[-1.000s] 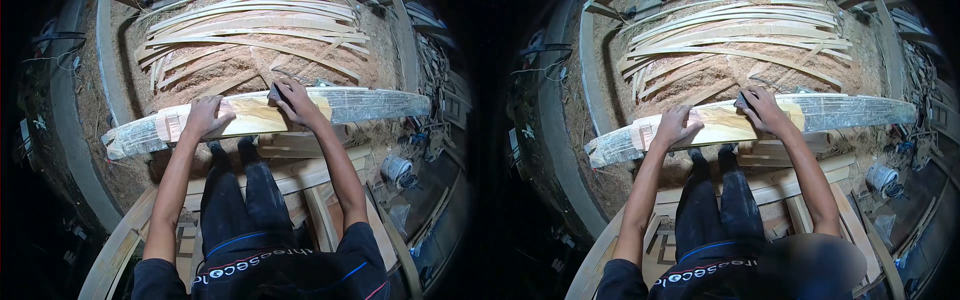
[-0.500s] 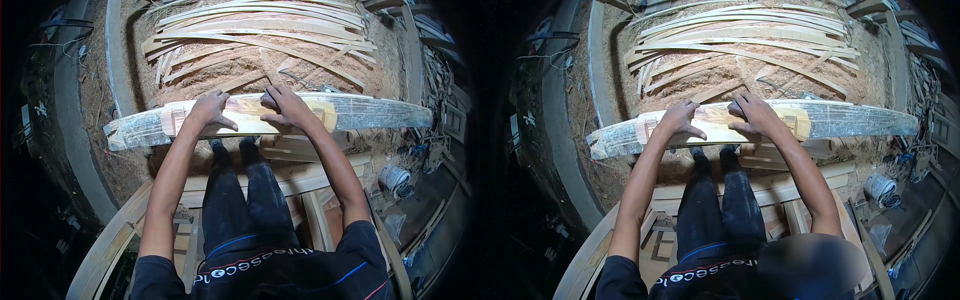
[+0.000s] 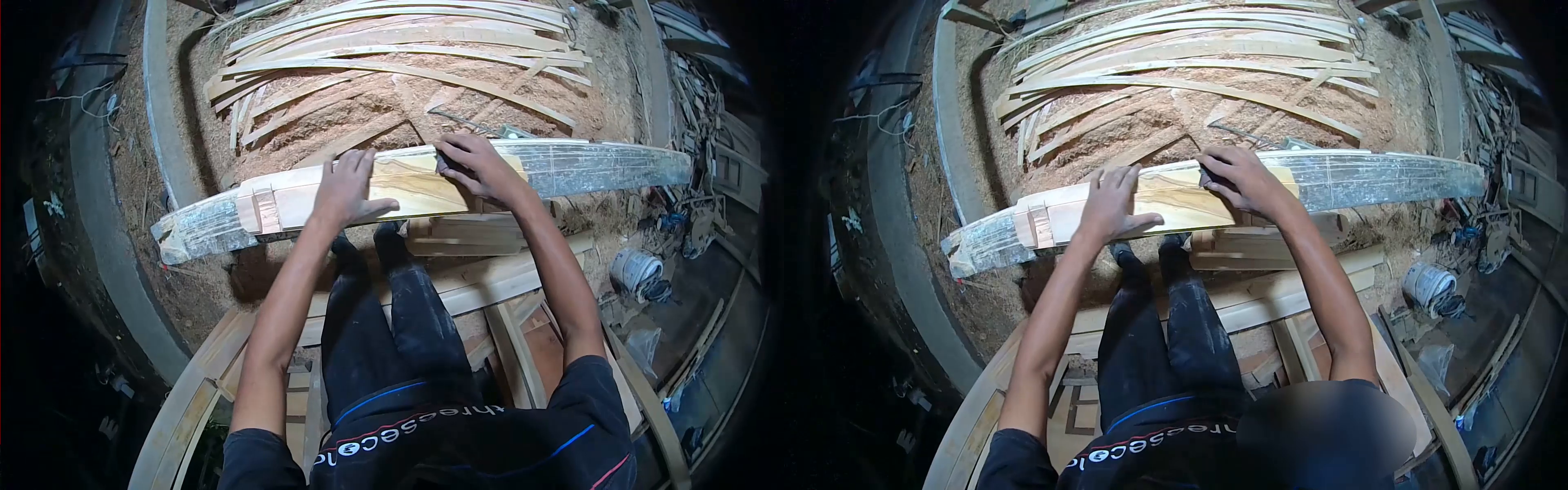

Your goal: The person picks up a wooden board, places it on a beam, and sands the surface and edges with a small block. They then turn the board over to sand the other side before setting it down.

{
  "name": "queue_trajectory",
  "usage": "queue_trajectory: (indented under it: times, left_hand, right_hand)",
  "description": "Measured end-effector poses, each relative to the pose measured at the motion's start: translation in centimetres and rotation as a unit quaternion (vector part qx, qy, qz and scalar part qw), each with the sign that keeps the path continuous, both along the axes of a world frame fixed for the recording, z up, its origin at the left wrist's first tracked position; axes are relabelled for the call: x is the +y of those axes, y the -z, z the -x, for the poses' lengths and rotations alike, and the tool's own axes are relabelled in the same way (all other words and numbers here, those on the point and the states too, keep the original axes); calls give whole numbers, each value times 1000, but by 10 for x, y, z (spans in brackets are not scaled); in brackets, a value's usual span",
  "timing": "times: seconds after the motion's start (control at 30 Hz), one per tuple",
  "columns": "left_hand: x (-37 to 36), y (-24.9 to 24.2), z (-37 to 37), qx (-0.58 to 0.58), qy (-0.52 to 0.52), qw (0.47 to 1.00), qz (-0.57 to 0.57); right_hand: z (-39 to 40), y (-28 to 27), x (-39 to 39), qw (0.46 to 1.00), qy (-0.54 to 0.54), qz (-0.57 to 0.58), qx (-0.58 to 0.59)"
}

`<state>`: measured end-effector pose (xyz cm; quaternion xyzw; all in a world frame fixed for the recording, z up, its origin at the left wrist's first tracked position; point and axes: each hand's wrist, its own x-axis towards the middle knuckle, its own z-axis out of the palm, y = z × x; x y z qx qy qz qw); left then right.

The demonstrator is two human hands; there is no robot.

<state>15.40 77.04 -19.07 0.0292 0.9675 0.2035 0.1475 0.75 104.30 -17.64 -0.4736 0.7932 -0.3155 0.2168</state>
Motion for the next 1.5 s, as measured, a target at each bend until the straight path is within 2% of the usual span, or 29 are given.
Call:
queue_trajectory:
  times: [0.1,0.23,0.47,0.6,0.7,0.87,0.93,1.03,1.1,1.2,1.27,1.33,1.4,1.43,1.5]
  left_hand:
    - [30,4,5,25,5,1000,18]
    - [56,10,16,46,20,998,35]
    - [82,16,29,63,63,995,54]
    - [98,13,39,48,73,994,69]
    - [101,14,42,31,79,994,75]
    - [111,13,53,16,84,994,62]
    - [117,12,58,8,84,995,47]
    - [124,13,66,6,95,994,45]
    - [123,17,68,20,92,995,36]
    - [116,16,63,26,84,996,26]
    - [107,13,58,3,76,997,21]
    - [94,7,54,-1,64,998,21]
    - [79,2,51,-62,49,997,-14]
    - [73,2,47,-43,33,998,-25]
    - [58,-4,41,-57,25,998,-32]
  right_hand:
    - [-7,5,7,997,44,34,51]
    - [-11,10,4,997,44,40,40]
    - [6,10,53,996,65,40,50]
    - [-4,12,37,995,69,55,54]
    - [1,14,47,994,77,54,50]
    - [30,10,104,994,105,-9,37]
    - [27,13,98,994,102,-13,27]
    - [17,13,80,995,50,38,81]
    - [24,13,87,996,53,41,56]
    - [31,16,112,996,70,43,34]
    - [37,9,125,990,125,-12,57]
    - [33,-1,113,987,150,-36,51]
    - [27,-8,89,978,199,-51,-23]
    - [20,-7,69,975,208,-53,-49]
    - [9,-3,30,979,175,-57,-83]
